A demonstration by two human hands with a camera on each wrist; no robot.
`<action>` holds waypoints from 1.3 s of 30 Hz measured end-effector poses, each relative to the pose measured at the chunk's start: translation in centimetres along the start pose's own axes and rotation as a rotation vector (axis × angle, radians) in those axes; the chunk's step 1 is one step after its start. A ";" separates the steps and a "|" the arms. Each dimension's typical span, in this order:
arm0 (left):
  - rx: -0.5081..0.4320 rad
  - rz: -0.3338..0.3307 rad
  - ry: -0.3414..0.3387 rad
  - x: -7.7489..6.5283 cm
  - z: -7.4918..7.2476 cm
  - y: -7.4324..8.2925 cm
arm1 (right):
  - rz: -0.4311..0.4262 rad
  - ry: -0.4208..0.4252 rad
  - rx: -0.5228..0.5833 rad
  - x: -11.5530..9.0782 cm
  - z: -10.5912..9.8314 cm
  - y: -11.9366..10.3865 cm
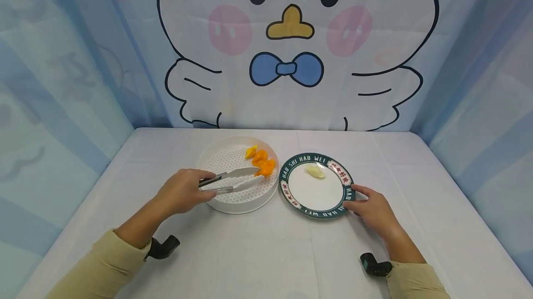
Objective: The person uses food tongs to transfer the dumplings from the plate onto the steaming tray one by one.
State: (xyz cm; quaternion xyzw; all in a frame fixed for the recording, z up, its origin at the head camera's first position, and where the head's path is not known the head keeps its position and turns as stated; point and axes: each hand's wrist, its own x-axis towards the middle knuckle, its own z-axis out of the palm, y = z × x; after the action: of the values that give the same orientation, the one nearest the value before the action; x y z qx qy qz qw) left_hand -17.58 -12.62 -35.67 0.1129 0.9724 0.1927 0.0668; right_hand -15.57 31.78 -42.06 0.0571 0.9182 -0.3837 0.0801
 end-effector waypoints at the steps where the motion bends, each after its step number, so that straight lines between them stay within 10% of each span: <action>1: 0.001 0.000 -0.005 0.0 0.0 0.0 | -0.001 0.002 -0.001 0.0 0.0 0.0; 39: 0.013 0.078 0.024 1.2 0.2 2.5 | -0.002 -0.001 0.013 -0.1 0.2 0.2</action>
State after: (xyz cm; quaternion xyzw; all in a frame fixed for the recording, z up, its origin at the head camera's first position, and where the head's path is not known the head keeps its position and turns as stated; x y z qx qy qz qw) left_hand -18.21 -9.99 -35.01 0.1488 0.9693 0.1902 0.0468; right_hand -15.47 31.82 -42.30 0.0564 0.9157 -0.3898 0.0797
